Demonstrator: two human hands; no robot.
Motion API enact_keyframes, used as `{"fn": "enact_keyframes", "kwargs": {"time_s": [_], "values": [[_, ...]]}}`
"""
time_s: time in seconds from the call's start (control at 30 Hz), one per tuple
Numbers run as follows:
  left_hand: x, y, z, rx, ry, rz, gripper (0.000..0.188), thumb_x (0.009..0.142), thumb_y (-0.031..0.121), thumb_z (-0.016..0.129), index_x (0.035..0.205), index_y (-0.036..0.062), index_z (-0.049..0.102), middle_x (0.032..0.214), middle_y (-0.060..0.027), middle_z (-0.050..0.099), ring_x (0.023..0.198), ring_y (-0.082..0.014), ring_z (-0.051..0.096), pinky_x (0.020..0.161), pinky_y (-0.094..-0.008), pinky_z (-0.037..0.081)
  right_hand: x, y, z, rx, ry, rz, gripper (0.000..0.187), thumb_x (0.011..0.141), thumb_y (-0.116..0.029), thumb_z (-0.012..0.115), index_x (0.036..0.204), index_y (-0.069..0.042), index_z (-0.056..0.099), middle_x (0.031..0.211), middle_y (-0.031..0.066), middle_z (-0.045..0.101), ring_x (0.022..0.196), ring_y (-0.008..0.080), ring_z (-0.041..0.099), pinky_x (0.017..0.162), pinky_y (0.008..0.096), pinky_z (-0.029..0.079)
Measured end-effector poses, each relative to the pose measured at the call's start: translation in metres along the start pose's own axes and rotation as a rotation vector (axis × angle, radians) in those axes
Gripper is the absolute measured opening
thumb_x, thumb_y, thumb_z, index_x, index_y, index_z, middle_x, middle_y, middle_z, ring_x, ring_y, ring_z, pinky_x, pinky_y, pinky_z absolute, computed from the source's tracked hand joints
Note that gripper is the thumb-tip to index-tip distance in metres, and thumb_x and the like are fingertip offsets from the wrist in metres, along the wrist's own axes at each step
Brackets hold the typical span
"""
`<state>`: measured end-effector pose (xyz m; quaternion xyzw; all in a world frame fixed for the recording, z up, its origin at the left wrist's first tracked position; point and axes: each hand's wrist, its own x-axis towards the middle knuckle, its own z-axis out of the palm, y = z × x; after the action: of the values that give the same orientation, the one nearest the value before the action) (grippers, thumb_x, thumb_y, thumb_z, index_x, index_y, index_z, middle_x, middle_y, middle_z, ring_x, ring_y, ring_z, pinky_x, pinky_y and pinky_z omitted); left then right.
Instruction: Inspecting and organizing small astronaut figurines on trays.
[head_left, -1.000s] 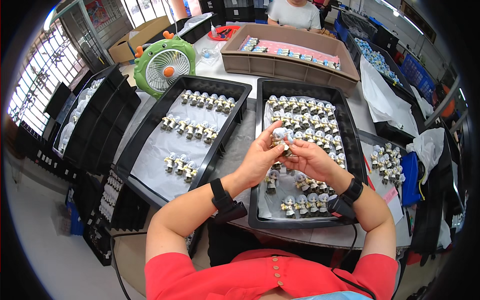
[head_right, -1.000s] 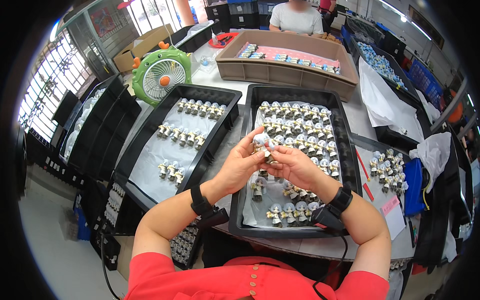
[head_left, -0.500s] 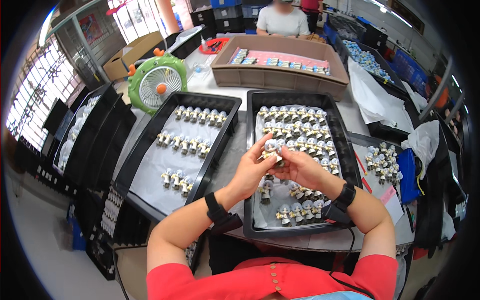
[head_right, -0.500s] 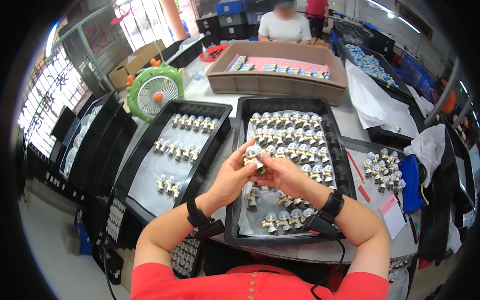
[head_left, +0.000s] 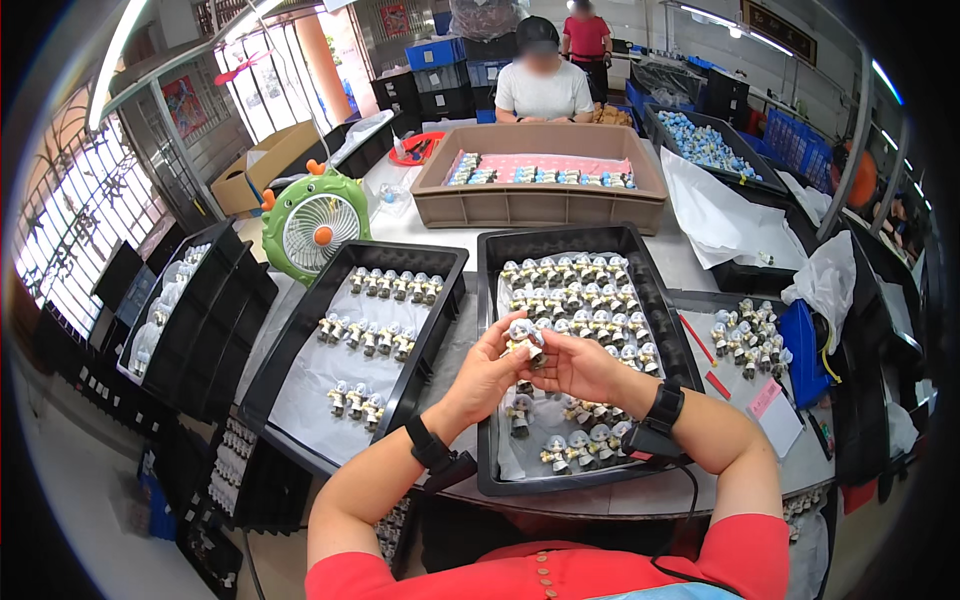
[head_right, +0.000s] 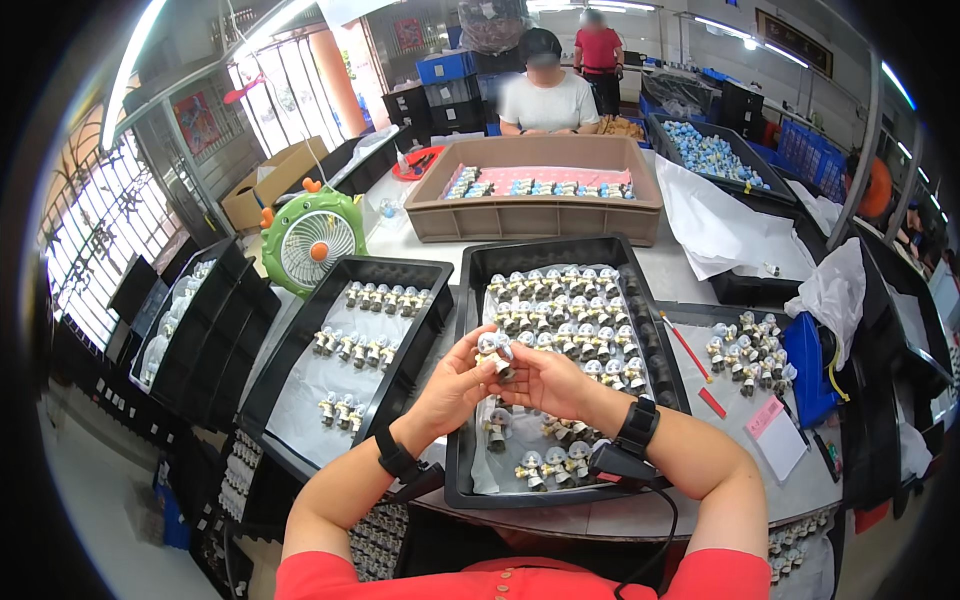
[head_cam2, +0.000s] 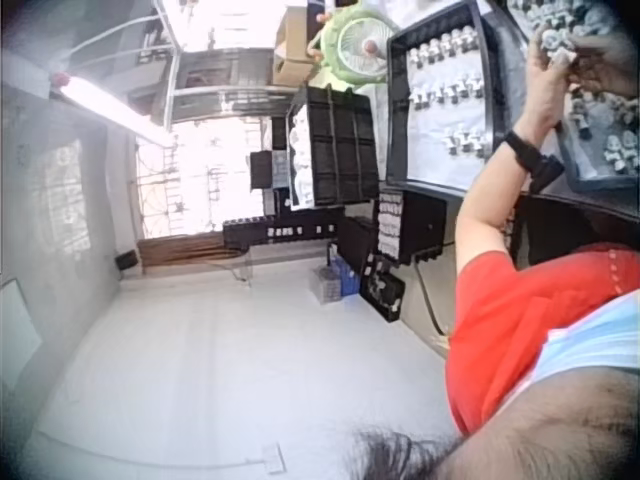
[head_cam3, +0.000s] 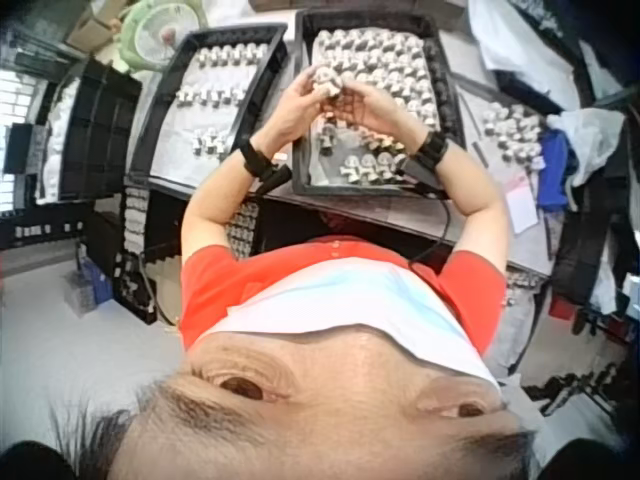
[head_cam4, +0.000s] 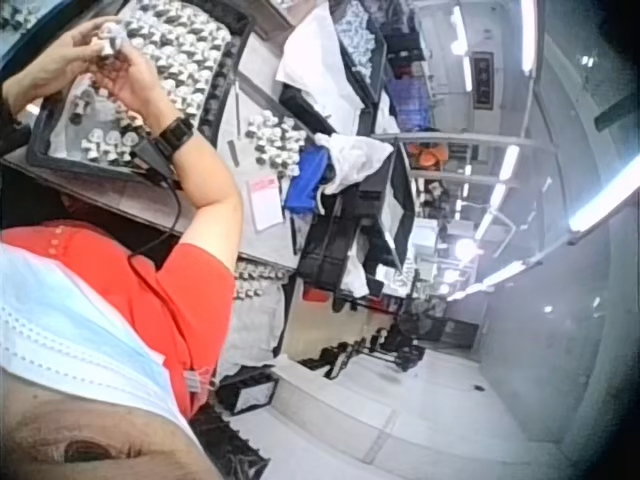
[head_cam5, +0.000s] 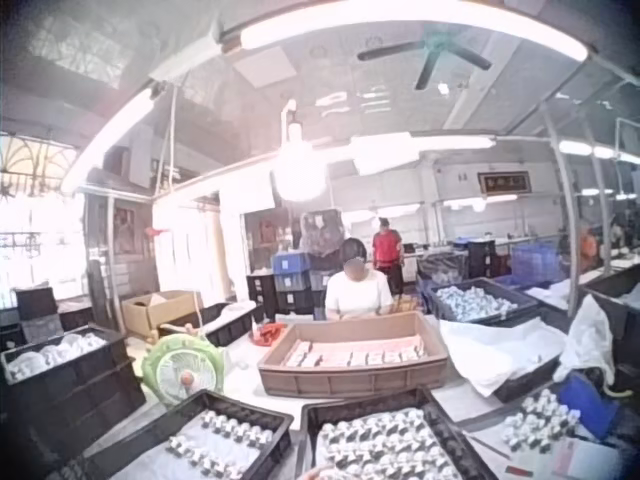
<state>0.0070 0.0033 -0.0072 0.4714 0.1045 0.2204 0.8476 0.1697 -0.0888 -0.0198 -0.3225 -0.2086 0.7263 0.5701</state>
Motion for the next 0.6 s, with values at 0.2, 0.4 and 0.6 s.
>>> {"fn": "enact_keyframes", "kwargs": {"time_s": [0.2, 0.4, 0.6], "values": [[0.0028, 0.0009, 0.0012, 0.052, 0.003, -0.042, 0.053, 0.091, 0.009, 0.057, 0.138, 0.0109, 0.034, 0.114, -0.0033, 0.052, 0.102, -0.0132, 0.053, 0.084, -0.0325, 0.047, 0.0015, -0.0004, -0.0015, -0.042, 0.034, 0.006, 0.035, 0.099, -0.033, 0.04, 0.116, -0.006, 0.054, 0.107, 0.0077, 0.062, 0.099, 0.0217, 0.061, 0.084, 0.0334, 0.05], [0.0023, -0.0011, -0.0013, 0.044, -0.015, -0.031, 0.053, 0.091, 0.007, 0.056, 0.138, 0.0097, 0.032, 0.113, -0.0059, 0.055, 0.102, -0.0152, 0.055, 0.087, -0.0342, 0.046, 0.0006, -0.0006, -0.0053, -0.129, 0.032, 0.003, 0.036, 0.099, -0.035, 0.04, 0.114, -0.006, 0.055, 0.105, 0.0105, 0.063, 0.096, 0.0202, 0.062, 0.082, 0.0318, 0.05], [0.0053, 0.0016, -0.0025, 0.028, -0.026, -0.086, 0.053, 0.091, 0.006, 0.056, 0.139, 0.0101, 0.032, 0.112, -0.0051, 0.055, 0.101, -0.0151, 0.055, 0.087, -0.0352, 0.046, 0.001, 0.0013, -0.0045, -0.132, 0.056, 0.004, 0.036, 0.098, -0.038, 0.04, 0.106, -0.007, 0.056, 0.098, 0.0071, 0.065, 0.088, 0.0157, 0.062, 0.074, 0.0271, 0.048]]}}
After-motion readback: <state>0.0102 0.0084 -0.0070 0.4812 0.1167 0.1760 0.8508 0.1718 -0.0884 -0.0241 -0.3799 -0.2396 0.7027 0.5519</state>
